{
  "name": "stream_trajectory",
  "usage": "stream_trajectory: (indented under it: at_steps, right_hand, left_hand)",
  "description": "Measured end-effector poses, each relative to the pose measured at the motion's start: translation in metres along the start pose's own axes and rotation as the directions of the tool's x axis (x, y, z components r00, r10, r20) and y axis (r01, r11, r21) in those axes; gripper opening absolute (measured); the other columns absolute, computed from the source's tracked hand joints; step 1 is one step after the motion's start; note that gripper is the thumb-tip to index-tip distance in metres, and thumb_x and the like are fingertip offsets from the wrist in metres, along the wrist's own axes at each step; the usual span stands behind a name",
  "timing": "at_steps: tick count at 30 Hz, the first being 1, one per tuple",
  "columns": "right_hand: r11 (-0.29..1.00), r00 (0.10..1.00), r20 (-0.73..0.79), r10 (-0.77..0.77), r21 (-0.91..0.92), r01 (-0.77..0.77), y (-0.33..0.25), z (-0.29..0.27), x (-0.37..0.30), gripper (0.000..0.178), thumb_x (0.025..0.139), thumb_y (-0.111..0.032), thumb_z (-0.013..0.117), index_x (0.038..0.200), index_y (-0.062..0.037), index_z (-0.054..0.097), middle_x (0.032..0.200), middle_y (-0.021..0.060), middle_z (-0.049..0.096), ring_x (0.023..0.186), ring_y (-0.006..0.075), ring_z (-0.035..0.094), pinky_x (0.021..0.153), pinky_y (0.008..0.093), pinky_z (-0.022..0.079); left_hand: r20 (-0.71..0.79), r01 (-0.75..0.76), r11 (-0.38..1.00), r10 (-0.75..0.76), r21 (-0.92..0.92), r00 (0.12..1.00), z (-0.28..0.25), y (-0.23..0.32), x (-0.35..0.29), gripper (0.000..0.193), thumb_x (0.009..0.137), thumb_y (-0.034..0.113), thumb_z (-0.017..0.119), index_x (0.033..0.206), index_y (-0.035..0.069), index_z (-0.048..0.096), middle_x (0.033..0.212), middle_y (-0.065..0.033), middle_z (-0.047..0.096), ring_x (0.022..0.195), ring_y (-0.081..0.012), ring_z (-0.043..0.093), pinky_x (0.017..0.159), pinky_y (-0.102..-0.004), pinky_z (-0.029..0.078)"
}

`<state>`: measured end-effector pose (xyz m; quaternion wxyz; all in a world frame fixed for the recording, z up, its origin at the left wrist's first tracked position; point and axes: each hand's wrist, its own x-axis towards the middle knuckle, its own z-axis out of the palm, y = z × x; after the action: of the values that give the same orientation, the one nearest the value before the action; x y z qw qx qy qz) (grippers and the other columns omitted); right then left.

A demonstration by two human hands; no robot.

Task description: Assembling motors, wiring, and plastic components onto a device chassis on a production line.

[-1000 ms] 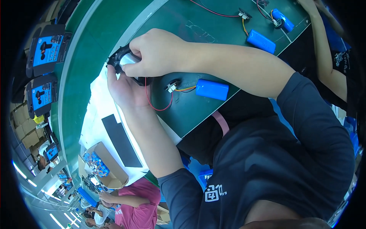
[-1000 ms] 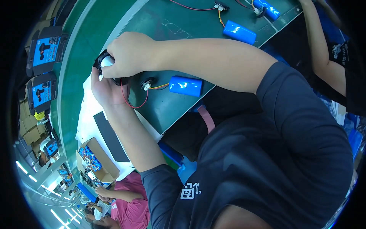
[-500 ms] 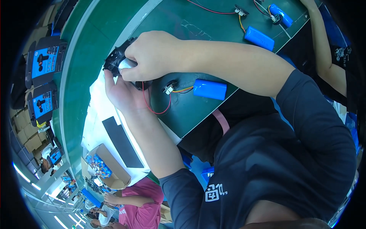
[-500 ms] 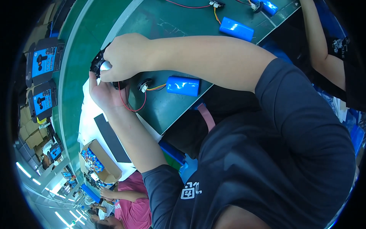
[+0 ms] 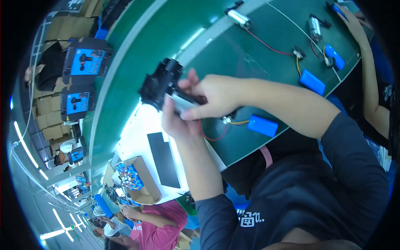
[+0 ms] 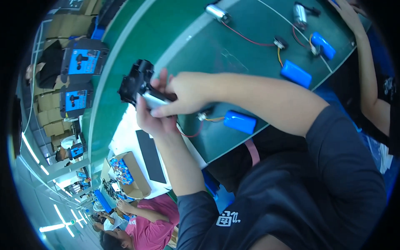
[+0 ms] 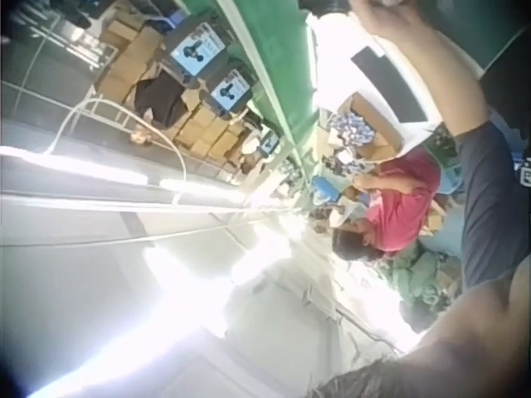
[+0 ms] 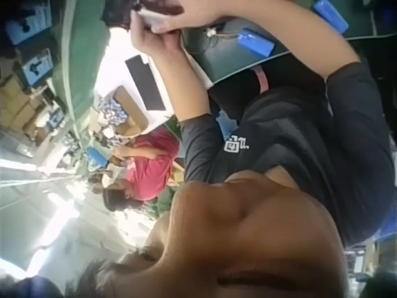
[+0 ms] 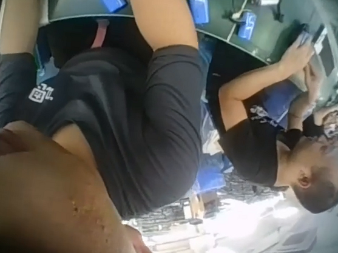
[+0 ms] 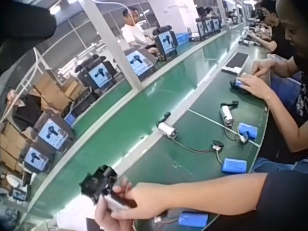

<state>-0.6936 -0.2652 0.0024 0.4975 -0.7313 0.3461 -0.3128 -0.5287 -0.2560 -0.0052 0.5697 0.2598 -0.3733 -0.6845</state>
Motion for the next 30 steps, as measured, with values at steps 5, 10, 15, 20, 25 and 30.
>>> stream_trajectory:
  at_steps: [5, 10, 15, 20, 25, 30]
  right_hand:
    - [0.998, 0.998, -0.007, -0.056, 0.034, 0.056, -0.002, -0.003, -0.007, 0.055, 0.081, -0.054, 0.070, 0.072, -0.0002, 0.063, 0.061, 0.0125, 0.061, 0.056, 0.0300, 0.062, 0.056, 0.0371, 0.049]
    - [0.985, 0.990, -0.135, -0.049, -0.171, 0.025, 0.000, -0.004, -0.010, 0.058, 0.076, -0.057, 0.072, 0.066, -0.0010, 0.062, 0.059, 0.0132, 0.060, 0.055, 0.0314, 0.061, 0.055, 0.0361, 0.049]
    - [0.994, 0.987, -0.158, 0.000, -0.110, -0.017, 0.002, -0.010, -0.012, 0.065, 0.074, -0.064, 0.067, 0.066, -0.0002, 0.066, 0.060, 0.0163, 0.061, 0.062, 0.0341, 0.064, 0.060, 0.0392, 0.051]
    - [0.998, 0.978, -0.207, 0.034, -0.048, -0.045, 0.014, -0.017, -0.013, 0.059, 0.075, -0.058, 0.072, 0.065, -0.0010, 0.066, 0.058, 0.0155, 0.060, 0.057, 0.0328, 0.062, 0.055, 0.0389, 0.048]
    - [0.928, 0.965, -0.119, 0.234, -0.268, -0.258, 0.009, -0.055, -0.016, 0.064, 0.076, -0.063, 0.069, 0.070, 0.0009, 0.068, 0.063, 0.0182, 0.063, 0.061, 0.0335, 0.064, 0.060, 0.0404, 0.050]
    - [0.848, 0.958, 0.001, 0.288, -0.465, -0.254, -0.003, -0.072, -0.028, 0.074, 0.078, -0.069, 0.061, 0.072, 0.0041, 0.067, 0.067, 0.0221, 0.063, 0.064, 0.0372, 0.064, 0.061, 0.0435, 0.050]
  left_hand:
    - [0.062, -0.013, 0.999, 0.016, -0.047, 0.998, 0.010, 0.001, -0.005, 0.054, 0.093, 0.038, 0.049, 0.122, -0.007, 0.056, 0.130, -0.0306, 0.056, 0.126, -0.0418, 0.052, 0.108, -0.0493, 0.039]
    - [0.083, -0.019, 0.999, 0.022, -0.043, 0.996, 0.018, -0.008, 0.002, 0.055, 0.090, 0.032, 0.058, 0.128, -0.006, 0.048, 0.117, -0.0234, 0.063, 0.121, -0.0389, 0.056, 0.101, -0.0468, 0.047]
    - [0.056, 0.015, 0.999, -0.012, -0.049, 0.998, 0.024, -0.013, 0.007, 0.055, 0.091, 0.027, 0.060, 0.132, -0.005, 0.044, 0.107, -0.0208, 0.066, 0.117, -0.0371, 0.059, 0.096, -0.0445, 0.052]
    - [-0.049, 0.060, 0.997, -0.062, -0.049, 0.997, 0.035, -0.021, 0.011, 0.052, 0.092, 0.025, 0.061, 0.131, -0.005, 0.044, 0.106, -0.0191, 0.064, 0.111, -0.0354, 0.061, 0.091, -0.0419, 0.054]
    - [-0.231, 0.099, 0.955, -0.033, 0.278, 0.972, 0.033, -0.019, 0.029, 0.072, 0.085, 0.010, 0.070, 0.142, -0.001, 0.028, 0.126, -0.0184, 0.053, 0.115, -0.0246, 0.054, 0.100, -0.0387, 0.042]
    - [-0.337, 0.175, 0.873, -0.012, 0.456, 0.941, 0.049, -0.032, 0.036, 0.080, 0.080, 0.008, 0.076, 0.140, -0.005, 0.025, 0.114, -0.0184, 0.059, 0.096, -0.0213, 0.062, 0.081, -0.0321, 0.051]
